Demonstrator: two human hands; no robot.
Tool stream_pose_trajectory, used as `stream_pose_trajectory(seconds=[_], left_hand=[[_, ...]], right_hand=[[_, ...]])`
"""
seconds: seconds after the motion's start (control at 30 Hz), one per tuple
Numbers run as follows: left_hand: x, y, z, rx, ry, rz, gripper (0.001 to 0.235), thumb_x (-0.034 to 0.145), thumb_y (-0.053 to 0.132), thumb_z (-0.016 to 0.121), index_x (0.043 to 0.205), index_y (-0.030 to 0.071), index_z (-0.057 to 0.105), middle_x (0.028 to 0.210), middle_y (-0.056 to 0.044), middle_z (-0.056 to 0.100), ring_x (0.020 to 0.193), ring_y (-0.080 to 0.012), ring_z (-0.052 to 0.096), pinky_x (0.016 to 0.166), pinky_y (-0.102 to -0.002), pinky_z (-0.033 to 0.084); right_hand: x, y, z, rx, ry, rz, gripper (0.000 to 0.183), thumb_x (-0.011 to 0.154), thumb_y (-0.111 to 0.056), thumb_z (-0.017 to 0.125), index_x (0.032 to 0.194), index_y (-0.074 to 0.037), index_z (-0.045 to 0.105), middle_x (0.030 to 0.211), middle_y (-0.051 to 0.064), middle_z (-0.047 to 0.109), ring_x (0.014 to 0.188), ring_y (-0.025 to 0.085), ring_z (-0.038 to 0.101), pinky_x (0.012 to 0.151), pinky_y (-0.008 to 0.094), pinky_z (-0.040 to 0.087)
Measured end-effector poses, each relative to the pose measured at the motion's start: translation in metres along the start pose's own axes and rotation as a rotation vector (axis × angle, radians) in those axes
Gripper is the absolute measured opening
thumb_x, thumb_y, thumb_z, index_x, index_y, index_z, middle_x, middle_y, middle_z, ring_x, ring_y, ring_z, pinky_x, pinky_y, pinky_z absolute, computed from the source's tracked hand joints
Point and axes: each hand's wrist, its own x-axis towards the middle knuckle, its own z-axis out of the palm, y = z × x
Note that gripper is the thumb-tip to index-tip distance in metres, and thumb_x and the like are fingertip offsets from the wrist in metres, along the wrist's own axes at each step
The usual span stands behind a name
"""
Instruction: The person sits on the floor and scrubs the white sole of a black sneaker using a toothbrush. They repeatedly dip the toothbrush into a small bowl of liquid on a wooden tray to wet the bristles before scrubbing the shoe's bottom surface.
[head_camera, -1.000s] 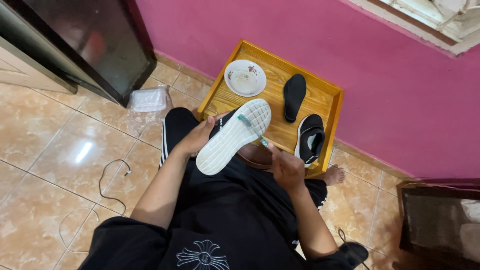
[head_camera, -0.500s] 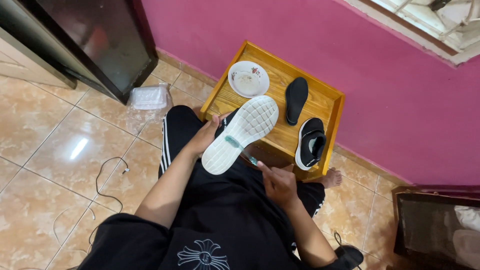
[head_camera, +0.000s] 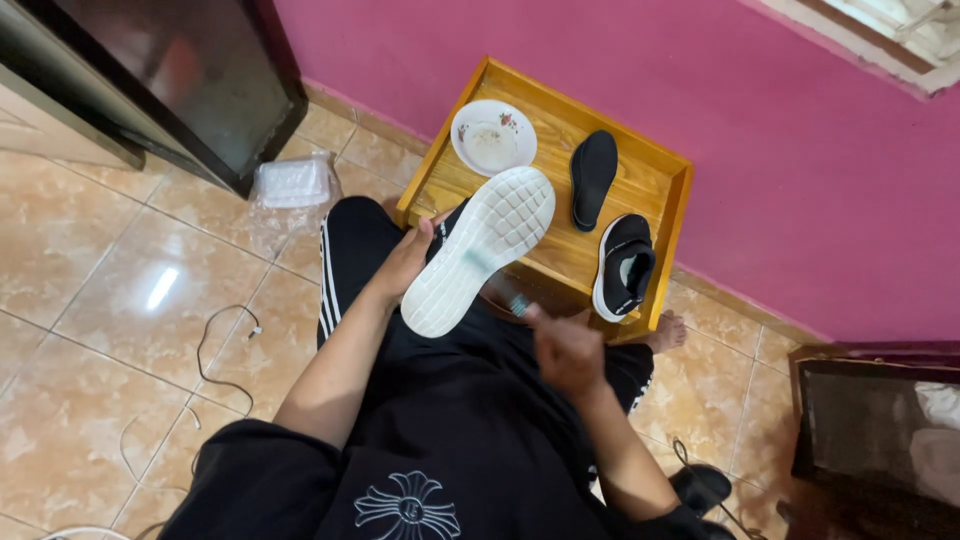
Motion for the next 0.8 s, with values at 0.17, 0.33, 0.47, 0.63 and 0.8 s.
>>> stream_pose_trajectory(seconds=[0.17,0.33,0.47,0.63,0.8], left_hand=[[0.009,-0.026,-0.01,-0.023,-0.018,0.032,0.086,0.1,0.071,0.024,0.141,0.004,0.059,0.136,-0.025,0.055,0.131,-0.0346,0.048,0.113,-0.05,0.034],[0.017,-0.06,-0.027,-0.07,-0.013,0.067,0.082,0.103,0.066,0.028,0.142,0.001,0.057,0.14,-0.028,0.052,0.133,-0.0356,0.045,0.115,-0.054,0.032],[0.021,-0.07,-0.03,-0.095,-0.026,0.067,0.081,0.103,0.066,0.025,0.145,0.004,0.055,0.143,-0.024,0.053,0.135,-0.0339,0.047,0.116,-0.05,0.033],[0.013,-0.046,-0.017,-0.126,-0.028,-0.003,0.083,0.102,0.067,0.028,0.151,0.002,0.045,0.153,-0.027,0.04,0.142,-0.0404,0.039,0.117,-0.054,0.03],[0.001,-0.028,-0.002,-0.304,0.007,-0.107,0.084,0.101,0.067,0.035,0.152,-0.001,0.041,0.152,-0.029,0.04,0.142,-0.0391,0.04,0.118,-0.052,0.032]], right_hand=[[0.006,0.009,-0.007,-0.101,0.031,-0.032,0.032,0.091,-0.008,0.062,0.118,-0.015,0.078,0.055,0.004,0.051,0.044,0.024,0.057,0.046,0.038,0.048],[0.001,-0.007,-0.003,0.01,0.013,0.011,0.018,0.093,-0.011,0.063,0.092,-0.014,0.08,0.052,0.002,0.048,0.042,0.025,0.054,0.043,0.035,0.046],[-0.002,0.005,-0.013,-0.074,0.045,0.01,0.03,0.09,-0.006,0.064,0.113,-0.014,0.08,0.054,0.005,0.052,0.043,0.025,0.056,0.045,0.038,0.047],[-0.005,-0.011,-0.002,-0.041,0.081,-0.043,0.032,0.092,-0.008,0.06,0.112,-0.017,0.083,0.051,0.002,0.048,0.039,0.022,0.05,0.044,0.031,0.048],[-0.017,0.016,-0.006,-0.089,0.101,0.003,0.03,0.091,-0.007,0.062,0.114,-0.014,0.081,0.054,0.005,0.048,0.041,0.025,0.052,0.045,0.036,0.048]])
